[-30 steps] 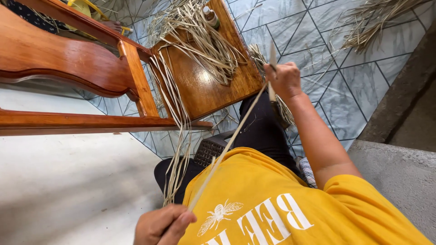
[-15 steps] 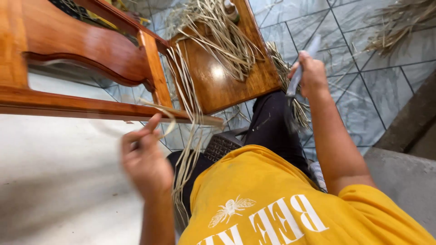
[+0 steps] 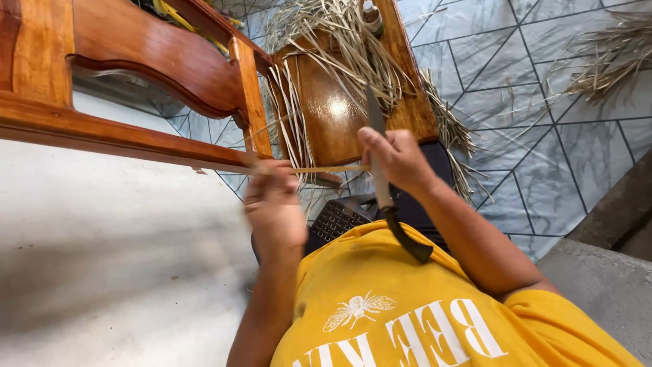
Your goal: Stripping and cleaning thin wood or fiber strips using a knife for craftwork
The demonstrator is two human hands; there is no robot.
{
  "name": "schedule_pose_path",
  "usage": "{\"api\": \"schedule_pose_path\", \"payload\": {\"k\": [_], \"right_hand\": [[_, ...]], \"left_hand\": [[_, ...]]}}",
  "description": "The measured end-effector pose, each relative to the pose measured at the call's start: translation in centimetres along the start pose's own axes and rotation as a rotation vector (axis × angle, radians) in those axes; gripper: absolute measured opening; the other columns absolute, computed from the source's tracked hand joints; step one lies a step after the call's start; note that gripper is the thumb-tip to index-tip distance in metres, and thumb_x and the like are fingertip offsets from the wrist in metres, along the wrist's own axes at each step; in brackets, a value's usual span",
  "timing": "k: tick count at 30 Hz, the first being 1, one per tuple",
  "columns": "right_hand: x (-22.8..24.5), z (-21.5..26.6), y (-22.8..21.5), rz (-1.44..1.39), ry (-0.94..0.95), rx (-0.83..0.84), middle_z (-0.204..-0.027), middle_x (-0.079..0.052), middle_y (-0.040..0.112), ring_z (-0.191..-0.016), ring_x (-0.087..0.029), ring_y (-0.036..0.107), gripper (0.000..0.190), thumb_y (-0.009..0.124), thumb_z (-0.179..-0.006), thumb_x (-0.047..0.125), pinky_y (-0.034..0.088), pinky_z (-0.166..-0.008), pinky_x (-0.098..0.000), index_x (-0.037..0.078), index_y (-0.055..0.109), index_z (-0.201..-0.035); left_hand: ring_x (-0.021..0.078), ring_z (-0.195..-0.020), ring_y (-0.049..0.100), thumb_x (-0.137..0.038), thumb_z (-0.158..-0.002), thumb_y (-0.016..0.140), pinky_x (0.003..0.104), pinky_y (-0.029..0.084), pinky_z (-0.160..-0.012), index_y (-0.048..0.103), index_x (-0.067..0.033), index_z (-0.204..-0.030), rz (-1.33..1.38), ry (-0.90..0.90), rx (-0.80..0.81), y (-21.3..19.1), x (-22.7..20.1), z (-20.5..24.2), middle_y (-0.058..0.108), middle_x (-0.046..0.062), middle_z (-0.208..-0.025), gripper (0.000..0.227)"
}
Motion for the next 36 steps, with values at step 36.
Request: {"api": "schedule_pose_path", "payload": {"k": [36], "right_hand": [[-1.6,0.7,-1.2,0.963,-0.771,-0.133,-0.074,0.004,0.076,-0.083,-0.010,0.075,0.019,0.068,-0.087,0.026,0.045,-0.105,-0.0415,0.023,0.070,-0.068]], "left_hand": [[0.0342,-0.074,0.077,-0.030,-0.106,0.052,0.046,0.061,-0.070,0.071,-0.0171,-0.099,-1.612,0.164,0.790,4.0,5.4,1.1,0.075,0.011,-0.075,0.025]]}}
Point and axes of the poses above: each hand's wrist, its own z-axis away from the middle knuckle, its own y-axis out of the palm, x = y × z, the point moved 2 cm from there along -z, towards the middle knuckle
